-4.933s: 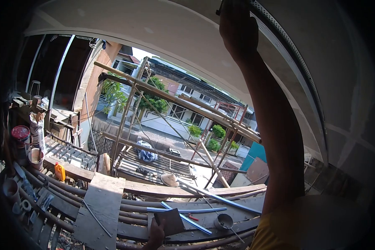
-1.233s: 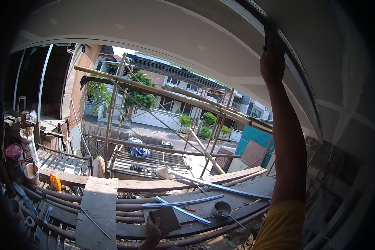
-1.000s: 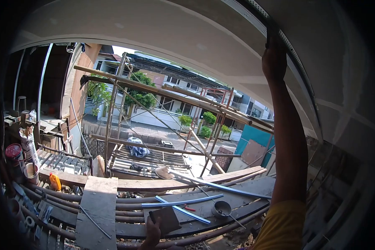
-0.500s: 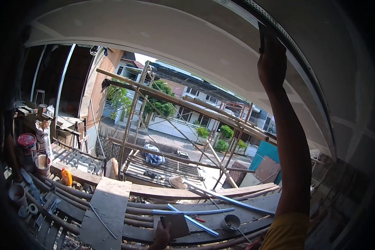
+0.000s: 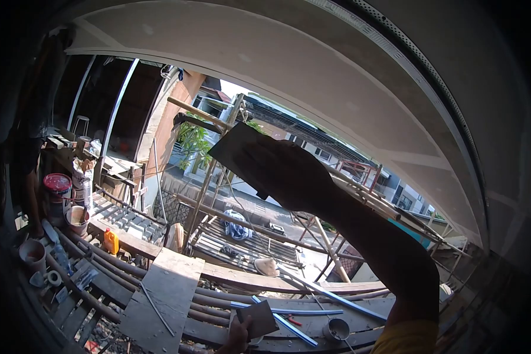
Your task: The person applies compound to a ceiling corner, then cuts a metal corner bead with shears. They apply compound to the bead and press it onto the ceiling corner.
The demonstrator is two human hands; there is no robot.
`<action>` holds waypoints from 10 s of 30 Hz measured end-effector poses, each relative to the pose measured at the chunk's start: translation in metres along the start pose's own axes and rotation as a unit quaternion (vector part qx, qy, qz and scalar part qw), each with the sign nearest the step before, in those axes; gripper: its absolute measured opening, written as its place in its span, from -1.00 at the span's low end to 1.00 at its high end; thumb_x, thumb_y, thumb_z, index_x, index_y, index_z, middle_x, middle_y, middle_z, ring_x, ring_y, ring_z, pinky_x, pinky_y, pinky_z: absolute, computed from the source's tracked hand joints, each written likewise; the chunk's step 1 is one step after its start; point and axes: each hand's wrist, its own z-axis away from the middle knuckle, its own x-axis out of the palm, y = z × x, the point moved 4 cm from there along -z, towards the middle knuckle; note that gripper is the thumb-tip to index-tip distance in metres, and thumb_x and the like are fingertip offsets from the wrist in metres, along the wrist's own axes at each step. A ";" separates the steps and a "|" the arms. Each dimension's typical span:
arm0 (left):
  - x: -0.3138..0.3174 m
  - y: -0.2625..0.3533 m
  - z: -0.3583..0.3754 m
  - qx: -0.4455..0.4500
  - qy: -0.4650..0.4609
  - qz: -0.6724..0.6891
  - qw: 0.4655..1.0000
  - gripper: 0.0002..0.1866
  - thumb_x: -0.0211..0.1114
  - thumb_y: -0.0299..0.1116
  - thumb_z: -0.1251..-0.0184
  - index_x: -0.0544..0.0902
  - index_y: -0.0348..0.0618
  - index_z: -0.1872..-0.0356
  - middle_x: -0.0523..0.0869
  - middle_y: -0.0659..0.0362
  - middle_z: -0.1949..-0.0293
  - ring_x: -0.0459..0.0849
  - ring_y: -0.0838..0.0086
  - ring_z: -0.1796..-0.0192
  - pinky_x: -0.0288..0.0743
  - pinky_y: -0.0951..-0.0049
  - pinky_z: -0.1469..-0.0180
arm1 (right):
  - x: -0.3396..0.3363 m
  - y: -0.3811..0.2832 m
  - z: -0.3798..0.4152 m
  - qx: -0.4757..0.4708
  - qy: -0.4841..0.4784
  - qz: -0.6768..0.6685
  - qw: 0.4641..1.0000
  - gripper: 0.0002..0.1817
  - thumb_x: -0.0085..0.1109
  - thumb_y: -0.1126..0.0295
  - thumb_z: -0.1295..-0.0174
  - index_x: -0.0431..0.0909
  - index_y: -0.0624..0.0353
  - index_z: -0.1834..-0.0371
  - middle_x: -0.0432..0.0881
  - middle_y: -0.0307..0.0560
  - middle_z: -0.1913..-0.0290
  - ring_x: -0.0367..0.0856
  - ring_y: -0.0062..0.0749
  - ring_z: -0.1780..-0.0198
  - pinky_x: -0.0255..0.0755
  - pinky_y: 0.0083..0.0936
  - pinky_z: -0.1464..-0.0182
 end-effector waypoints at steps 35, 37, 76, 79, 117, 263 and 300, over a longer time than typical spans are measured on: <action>-0.016 0.019 -0.001 0.015 0.005 -0.090 0.996 -0.66 0.29 -0.40 -0.36 0.48 -0.32 -0.08 0.65 0.04 0.09 0.65 0.36 0.09 0.57 0.34 0.03 | -0.056 0.183 -0.178 0.209 0.231 0.369 0.876 -0.85 0.00 0.50 -0.24 0.47 0.26 0.16 0.54 0.10 0.15 0.52 -0.08 -0.01 0.52 -0.23 -0.01; -0.014 0.027 0.004 0.015 0.013 -0.121 0.992 -0.64 0.30 -0.37 -0.35 0.49 -0.34 -0.07 0.66 0.03 0.12 0.65 0.35 0.10 0.57 0.35 0.05 | -0.053 0.185 -0.178 0.214 0.223 0.383 0.871 -0.84 -0.01 0.50 -0.26 0.47 0.27 0.14 0.54 0.11 0.15 0.52 -0.06 -0.01 0.53 -0.23 -0.01; -0.031 0.041 -0.018 -0.155 -0.128 0.284 0.938 -0.63 -0.01 -0.27 -0.56 0.39 -0.30 -0.22 0.63 0.04 -0.04 0.66 0.27 -0.08 0.54 0.28 -0.22 | 0.061 -0.194 0.133 0.067 -0.137 -0.383 0.911 -0.61 0.25 0.34 -0.19 0.59 0.00 -0.13 0.52 -0.08 -0.08 0.64 -0.29 -0.03 0.65 -0.44 0.01; -0.015 0.072 -0.009 -0.192 -0.103 0.267 0.939 -0.60 -0.05 -0.23 -0.58 0.38 -0.29 -0.25 0.62 0.02 -0.08 0.65 0.25 -0.11 0.54 0.26 -0.22 | 0.063 -0.243 0.204 0.108 -0.179 -0.432 0.877 -0.60 0.27 0.34 -0.15 0.61 -0.07 -0.11 0.52 -0.07 -0.10 0.63 -0.26 -0.07 0.64 -0.39 -0.06; -0.108 -0.303 -0.105 -0.040 -0.108 -0.746 0.656 -0.46 0.02 0.00 -0.49 0.58 -0.39 0.01 0.65 -0.34 0.10 0.60 -0.22 -0.01 0.41 0.02 -0.06 | -0.182 -0.561 0.740 0.735 -0.329 -0.490 0.334 -0.76 0.20 0.53 -0.14 0.65 0.22 0.10 0.66 0.09 0.14 0.59 0.09 0.06 0.47 -0.15 0.00; 0.340 -0.397 0.005 -0.180 -0.210 -0.467 0.840 -0.61 0.00 -0.22 -0.57 0.43 -0.37 -0.16 0.65 0.00 0.10 0.63 0.44 0.11 0.57 0.40 0.13 | -0.039 -0.298 0.889 0.396 -0.163 -0.495 0.756 -0.63 0.19 0.42 -0.15 0.63 -0.04 -0.07 0.63 -0.25 -0.12 0.56 -0.25 -0.18 0.42 -0.12 -0.26; 0.349 -0.387 0.080 0.214 0.009 -0.467 0.858 -0.57 -0.13 -0.33 -0.62 0.18 -0.49 -0.28 0.38 -0.05 -0.20 0.42 0.33 -0.18 0.24 0.37 -0.31 | -0.034 -0.356 0.901 0.721 0.153 -0.551 -0.390 -0.53 -0.17 0.45 -0.35 0.26 0.42 -0.31 0.50 0.17 -0.19 0.58 -0.04 -0.17 0.66 -0.12 -0.08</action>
